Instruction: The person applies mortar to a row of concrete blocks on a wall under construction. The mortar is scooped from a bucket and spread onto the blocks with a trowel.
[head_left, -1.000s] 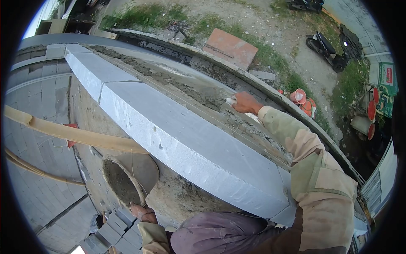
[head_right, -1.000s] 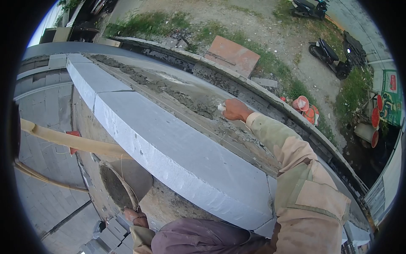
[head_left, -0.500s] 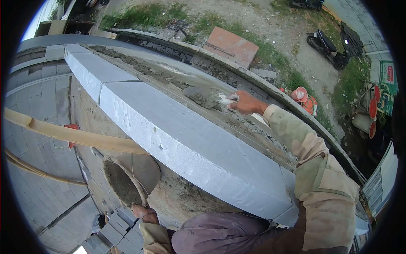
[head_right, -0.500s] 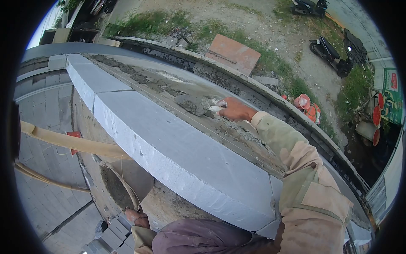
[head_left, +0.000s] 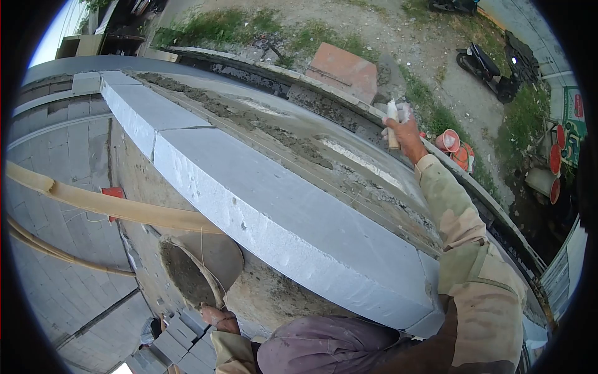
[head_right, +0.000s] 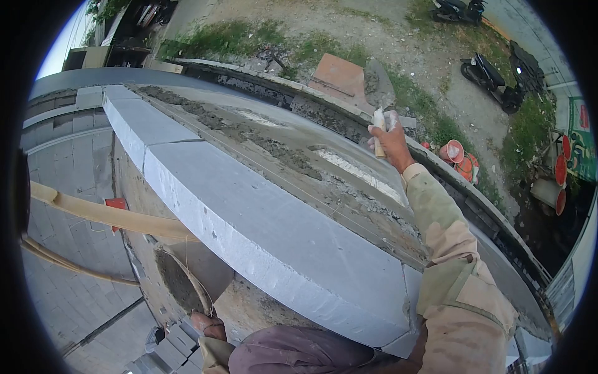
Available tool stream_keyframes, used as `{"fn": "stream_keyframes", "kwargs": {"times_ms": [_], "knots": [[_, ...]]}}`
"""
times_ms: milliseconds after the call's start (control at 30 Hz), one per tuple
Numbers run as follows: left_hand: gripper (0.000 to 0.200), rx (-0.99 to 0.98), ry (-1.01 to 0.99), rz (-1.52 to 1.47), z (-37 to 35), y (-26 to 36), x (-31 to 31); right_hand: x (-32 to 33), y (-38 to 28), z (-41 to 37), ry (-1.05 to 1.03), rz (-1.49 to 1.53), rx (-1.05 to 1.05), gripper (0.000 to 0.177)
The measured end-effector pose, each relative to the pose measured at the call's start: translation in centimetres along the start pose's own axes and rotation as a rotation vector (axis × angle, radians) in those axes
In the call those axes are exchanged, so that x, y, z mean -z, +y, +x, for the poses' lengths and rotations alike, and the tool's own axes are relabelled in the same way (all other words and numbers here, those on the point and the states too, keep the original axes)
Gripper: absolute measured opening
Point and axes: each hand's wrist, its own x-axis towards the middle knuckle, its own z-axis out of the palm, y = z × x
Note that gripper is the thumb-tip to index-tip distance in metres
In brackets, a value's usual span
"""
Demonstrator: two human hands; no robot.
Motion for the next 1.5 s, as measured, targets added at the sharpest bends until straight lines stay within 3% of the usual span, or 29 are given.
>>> {"fn": "stream_keyframes", "kwargs": {"times_ms": [33,100,167,200,267,300,367,400,467,500,567,600,667,800,967,1033,1167,1233,1367,1433,1467,1500], "knots": [[0.048,0.0,-0.008,-0.04,-0.9,0.2,-0.5,-0.5,0.3,0.2,0.061,-0.089,0.112,0.049],[0.048,-0.001,-0.018,-0.084,-2.2,0.7,-1.1,-2.7,1.0,-0.9,0.234,-0.391,0.145,0.052],[0.048,0.003,0.059,-0.019,-2.8,1.1,-1.6,-5.3,2.8,-3.2,0.113,-0.924,0.369,0.059],[0.048,0.0,0.055,-0.023,-2.5,0.9,-1.5,-7.2,1.4,-4.8,-0.201,-0.979,0.208,0.065],[0.048,0.009,0.026,-0.092,-1.1,0.2,-0.7,-9.1,2.1,-4.7,-0.56,-0.974,0.431,0.065],[0.048,0.005,0.022,-0.084,-0.7,0.1,-0.3,-10.3,1.5,-4.8,-0.556,-0.97,0.424,0.065],[0.048,-0.031,-0.025,-0.045,-0.1,-0.3,0.2,-12.5,-1.3,-3.3,0.07,-0.701,0.343,0.064],[0.048,-0.033,-0.031,-0.049,0.4,-0.4,0.3,-12.2,-1.5,-1.3,0.075,-0.697,0.347,0.064],[0.046,-0.031,0.051,0.072,1.2,-0.5,0.4,-10.4,-0.3,2.8,0.076,-0.657,0.104,0.053],[0.046,-0.031,0.044,0.066,1.3,-0.5,-0.1,-9.8,0.2,3.4,0.083,-0.655,0.112,0.053],[0.044,-0.025,0.095,-0.007,0.4,-0.5,-0.7,-9.5,1.1,4.2,-0.255,-0.73,-0.156,0.039],[0.044,-0.023,0.103,-0.006,-0.4,-0.4,-0.7,-9.9,1.5,3.6,-0.262,-0.733,-0.158,0.039],[0.042,-0.073,0.044,-0.071,-1.6,-0.1,-1.1,-11.2,2.3,1.7,-0.398,-1.172,0.046,0.03],[0.043,0.001,0.117,-0.022,-0.4,0.0,-0.8,-15.0,3.6,-0.4,-0.452,-1.164,-0.018,0.031],[0.041,-0.068,-0.01,-0.016,-1.6,-0.3,-0.4,-17.5,3.0,-2.3,-0.524,-1.225,0.125,0.027],[0.042,-0.073,0.003,0.008,-1.0,-0.4,-0.1,-18.0,2.6,-3.5,-0.495,-1.246,0.313,0.027],[0.043,-0.048,0.04,0.004,-2.8,0.4,-1.0,-19.4,2.2,-4.5,-0.513,-1.244,0.339,0.03],[0.044,-0.054,0.068,0.019,-1.6,-0.3,-0.9,-19.7,1.8,-4.6,-0.417,-1.165,0.37,0.027],[0.045,-0.017,0.118,-0.01,0.0,-0.9,-0.5,-17.6,-0.6,-0.6,-0.378,-1.171,0.403,0.026],[0.045,-0.016,0.119,-0.007,-0.4,-0.7,-0.6,-16.0,-1.6,1.6,-0.507,-0.623,-0.229,0.029],[0.046,-0.014,0.12,-0.007,-0.6,-0.7,-0.8,-15.0,-1.3,2.2,-0.503,-0.624,-0.23,0.029],[0.046,-0.013,0.119,-0.006,-0.7,-0.7,-0.8,-14.3,-0.9,2.5,-0.57,-0.432,-0.399,0.03]]}}
